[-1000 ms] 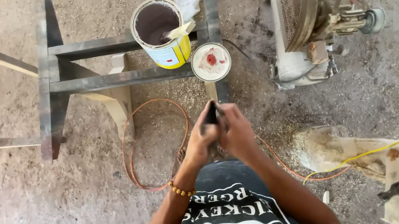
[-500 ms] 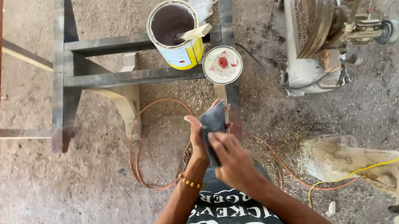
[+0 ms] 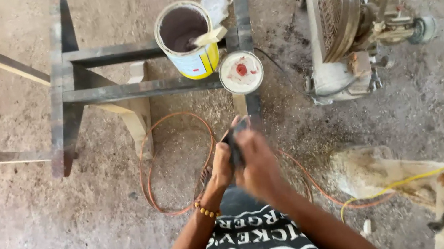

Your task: The person sands a wooden furniture frame and applies a liquid finish to it.

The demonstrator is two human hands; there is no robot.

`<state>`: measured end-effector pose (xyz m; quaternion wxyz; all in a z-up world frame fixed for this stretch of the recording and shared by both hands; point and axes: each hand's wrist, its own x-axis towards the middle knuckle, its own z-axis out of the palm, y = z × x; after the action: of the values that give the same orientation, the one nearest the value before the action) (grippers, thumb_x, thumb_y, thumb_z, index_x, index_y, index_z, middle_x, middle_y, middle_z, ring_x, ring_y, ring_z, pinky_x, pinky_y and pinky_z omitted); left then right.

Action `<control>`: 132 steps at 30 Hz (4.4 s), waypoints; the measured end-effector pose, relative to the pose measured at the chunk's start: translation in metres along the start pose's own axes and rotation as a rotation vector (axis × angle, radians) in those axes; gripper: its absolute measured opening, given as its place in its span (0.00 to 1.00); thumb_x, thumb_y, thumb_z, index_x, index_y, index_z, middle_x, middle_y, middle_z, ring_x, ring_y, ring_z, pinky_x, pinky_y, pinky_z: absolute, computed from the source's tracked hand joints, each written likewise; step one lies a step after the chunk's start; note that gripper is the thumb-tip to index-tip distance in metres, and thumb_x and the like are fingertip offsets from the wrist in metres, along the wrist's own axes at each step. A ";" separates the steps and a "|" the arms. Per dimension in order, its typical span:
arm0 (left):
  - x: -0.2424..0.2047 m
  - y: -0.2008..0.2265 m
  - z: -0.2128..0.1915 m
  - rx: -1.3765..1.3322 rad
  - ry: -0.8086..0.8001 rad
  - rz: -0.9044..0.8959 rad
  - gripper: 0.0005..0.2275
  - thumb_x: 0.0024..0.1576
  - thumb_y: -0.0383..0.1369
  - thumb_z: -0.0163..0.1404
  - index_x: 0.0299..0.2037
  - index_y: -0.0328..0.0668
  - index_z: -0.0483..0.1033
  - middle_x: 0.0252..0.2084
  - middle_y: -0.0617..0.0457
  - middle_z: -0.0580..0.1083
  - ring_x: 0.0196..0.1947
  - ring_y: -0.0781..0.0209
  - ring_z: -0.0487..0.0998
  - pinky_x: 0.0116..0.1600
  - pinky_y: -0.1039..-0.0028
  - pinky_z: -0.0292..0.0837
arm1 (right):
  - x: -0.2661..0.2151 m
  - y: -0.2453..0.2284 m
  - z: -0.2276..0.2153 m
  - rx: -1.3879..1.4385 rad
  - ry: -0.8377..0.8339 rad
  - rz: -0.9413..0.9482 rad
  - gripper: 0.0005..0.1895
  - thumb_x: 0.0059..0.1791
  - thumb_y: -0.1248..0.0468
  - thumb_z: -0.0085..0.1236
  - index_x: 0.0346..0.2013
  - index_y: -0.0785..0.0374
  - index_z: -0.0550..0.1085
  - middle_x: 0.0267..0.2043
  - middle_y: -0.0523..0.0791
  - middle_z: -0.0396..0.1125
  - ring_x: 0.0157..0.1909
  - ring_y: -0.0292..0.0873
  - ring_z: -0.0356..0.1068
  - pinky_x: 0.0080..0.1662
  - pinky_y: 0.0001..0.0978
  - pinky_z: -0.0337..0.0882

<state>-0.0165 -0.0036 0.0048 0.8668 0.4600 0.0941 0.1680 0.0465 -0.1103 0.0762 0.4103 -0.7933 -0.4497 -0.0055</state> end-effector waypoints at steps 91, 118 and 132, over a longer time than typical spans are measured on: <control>0.002 0.056 0.050 0.032 -0.119 0.060 0.52 0.57 0.71 0.41 0.75 0.27 0.52 0.77 0.43 0.58 0.78 0.54 0.57 0.74 0.66 0.55 | -0.015 -0.004 -0.027 -0.076 -0.089 -0.138 0.47 0.32 0.73 0.69 0.64 0.72 0.61 0.61 0.58 0.62 0.60 0.61 0.66 0.62 0.47 0.70; 0.010 0.035 0.013 0.152 -0.129 -0.005 0.55 0.52 0.75 0.19 0.75 0.28 0.50 0.75 0.42 0.59 0.75 0.52 0.59 0.76 0.66 0.52 | 0.010 -0.028 -0.028 0.125 0.032 -0.039 0.27 0.46 0.73 0.57 0.60 0.68 0.65 0.57 0.59 0.66 0.58 0.63 0.70 0.58 0.51 0.72; 0.003 0.032 0.016 -0.051 -0.039 0.026 0.43 0.61 0.60 0.47 0.77 0.31 0.53 0.64 0.51 0.68 0.56 0.63 0.70 0.64 0.73 0.66 | 0.004 -0.028 -0.021 0.181 0.060 0.109 0.27 0.46 0.69 0.57 0.60 0.63 0.67 0.51 0.55 0.68 0.51 0.60 0.72 0.54 0.50 0.72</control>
<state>-0.0154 0.0016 0.0405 0.8776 0.4423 0.0670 0.1726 0.0361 -0.1138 0.1099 0.4932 -0.7759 -0.3919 0.0335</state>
